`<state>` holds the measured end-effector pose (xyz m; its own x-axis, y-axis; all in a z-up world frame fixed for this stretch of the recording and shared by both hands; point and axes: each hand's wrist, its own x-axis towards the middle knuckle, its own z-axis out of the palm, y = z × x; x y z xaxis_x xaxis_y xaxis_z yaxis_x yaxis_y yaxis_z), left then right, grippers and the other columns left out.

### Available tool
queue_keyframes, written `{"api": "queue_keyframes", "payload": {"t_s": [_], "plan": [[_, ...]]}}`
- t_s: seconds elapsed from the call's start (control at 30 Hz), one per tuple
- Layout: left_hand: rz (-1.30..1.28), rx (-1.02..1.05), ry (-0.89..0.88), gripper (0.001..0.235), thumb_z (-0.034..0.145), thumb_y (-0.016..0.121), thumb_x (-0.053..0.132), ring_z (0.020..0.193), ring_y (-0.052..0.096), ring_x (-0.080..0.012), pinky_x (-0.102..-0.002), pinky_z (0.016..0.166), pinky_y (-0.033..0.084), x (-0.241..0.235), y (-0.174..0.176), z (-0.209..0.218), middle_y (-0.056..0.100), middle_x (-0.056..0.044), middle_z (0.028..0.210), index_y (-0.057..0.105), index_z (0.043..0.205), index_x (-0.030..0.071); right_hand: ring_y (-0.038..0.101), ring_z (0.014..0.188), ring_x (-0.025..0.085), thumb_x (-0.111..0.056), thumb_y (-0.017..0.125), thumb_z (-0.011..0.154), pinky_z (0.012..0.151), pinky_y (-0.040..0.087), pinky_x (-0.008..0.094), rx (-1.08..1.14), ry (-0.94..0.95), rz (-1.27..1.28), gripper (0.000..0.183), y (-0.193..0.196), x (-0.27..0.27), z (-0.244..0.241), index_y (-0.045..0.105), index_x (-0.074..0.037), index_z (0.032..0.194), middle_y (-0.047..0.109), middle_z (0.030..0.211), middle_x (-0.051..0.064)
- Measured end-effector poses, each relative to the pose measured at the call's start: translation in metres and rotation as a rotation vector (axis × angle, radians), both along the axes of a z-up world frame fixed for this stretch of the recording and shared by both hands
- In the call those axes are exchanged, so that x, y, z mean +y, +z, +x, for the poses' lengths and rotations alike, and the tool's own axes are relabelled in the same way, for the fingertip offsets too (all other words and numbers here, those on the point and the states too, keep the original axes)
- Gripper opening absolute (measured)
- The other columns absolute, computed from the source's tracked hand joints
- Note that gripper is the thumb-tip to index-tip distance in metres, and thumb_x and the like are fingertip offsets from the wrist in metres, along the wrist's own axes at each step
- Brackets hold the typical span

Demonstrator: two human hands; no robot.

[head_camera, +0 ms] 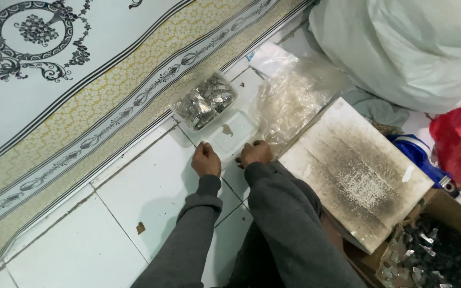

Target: Manually sorting small metal clips from a box into individual plastic bags.

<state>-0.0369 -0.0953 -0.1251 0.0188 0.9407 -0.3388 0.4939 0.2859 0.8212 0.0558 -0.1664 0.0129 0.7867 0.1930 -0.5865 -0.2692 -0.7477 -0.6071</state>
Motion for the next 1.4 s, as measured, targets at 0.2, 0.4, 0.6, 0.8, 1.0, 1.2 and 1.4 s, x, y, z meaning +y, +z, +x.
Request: {"api": "queue_keyframes", "payload": {"t_s": [0.2,0.4,0.6,0.8,1.0,1.2,1.4], "plan": [[-0.087,-0.046,0.028,0.052,0.105,0.061,0.035,0.126,0.064,-0.0351,-0.044,0.100,0.058,-0.004,0.028,-0.005,0.068,-0.023,0.131,0.060,0.142,-0.001,0.068,0.115,0.039,-0.023,0.067,0.093,0.092,0.062,0.051,-0.052,-0.024,0.033,0.058,-0.067,-0.004,0.018,0.047,0.004,0.140,0.064,0.123,0.028],[0.025,-0.159,0.148,0.050,0.105,0.064,0.025,0.118,0.061,-0.0258,-0.037,0.093,0.054,-0.023,0.037,-0.014,0.060,-0.016,0.128,0.051,0.146,-0.001,0.066,0.114,0.038,-0.017,0.063,0.093,0.094,0.057,0.052,-0.075,-0.070,0.179,0.055,-0.046,-0.014,0.008,0.036,0.000,0.138,0.065,0.116,0.027],[0.282,-0.272,0.041,0.031,0.107,0.060,0.016,0.108,0.058,-0.0240,-0.037,0.085,0.051,-0.059,0.087,-0.011,0.057,-0.011,0.121,0.054,0.136,0.008,0.059,0.068,0.014,-0.009,0.069,0.091,0.059,0.049,0.028,-0.124,-0.256,0.671,0.048,-0.008,-0.018,-0.013,0.051,-0.007,0.135,0.057,0.078,0.002],[0.347,-0.594,-0.220,0.025,0.107,0.059,0.012,0.092,0.063,-0.0196,-0.029,0.073,0.051,-0.095,0.179,0.030,0.065,-0.016,0.109,0.058,0.128,-0.002,0.049,0.051,0.011,0.001,0.067,0.097,0.045,0.039,0.025,-0.211,-0.286,1.293,0.031,0.066,-0.077,0.003,0.056,0.002,0.126,0.060,0.068,0.010],[0.275,-0.782,-0.592,0.013,0.102,0.069,0.007,0.087,0.069,-0.0204,-0.029,0.069,0.055,-0.187,0.238,0.079,0.072,-0.015,0.095,0.069,0.114,0.003,0.056,0.044,0.018,0.004,0.064,0.095,0.039,0.040,0.026,-0.336,-0.311,1.246,0.017,0.088,-0.249,0.051,0.064,0.005,0.112,0.058,0.060,0.014],[0.121,-0.560,-1.149,0.016,0.099,0.068,0.015,0.084,0.076,-0.0390,-0.044,0.063,0.060,-0.304,0.231,0.093,0.077,-0.018,0.093,0.073,0.114,0.010,0.068,0.059,0.019,-0.006,0.074,0.096,0.048,0.055,0.030,-0.471,-0.406,0.592,0.016,0.051,-0.510,0.108,0.074,-0.001,0.110,0.069,0.073,0.013],[0.107,-0.454,-1.626,0.020,0.096,0.065,0.008,0.097,0.073,-0.0447,-0.054,0.074,0.063,-0.430,0.189,0.138,0.075,-0.023,0.103,0.072,0.115,0.002,0.072,0.088,0.040,-0.003,0.078,0.090,0.069,0.059,0.048,-0.585,-0.266,-0.026,0.021,0.005,-0.726,0.128,0.079,-0.004,0.111,0.073,0.100,0.027]]}}
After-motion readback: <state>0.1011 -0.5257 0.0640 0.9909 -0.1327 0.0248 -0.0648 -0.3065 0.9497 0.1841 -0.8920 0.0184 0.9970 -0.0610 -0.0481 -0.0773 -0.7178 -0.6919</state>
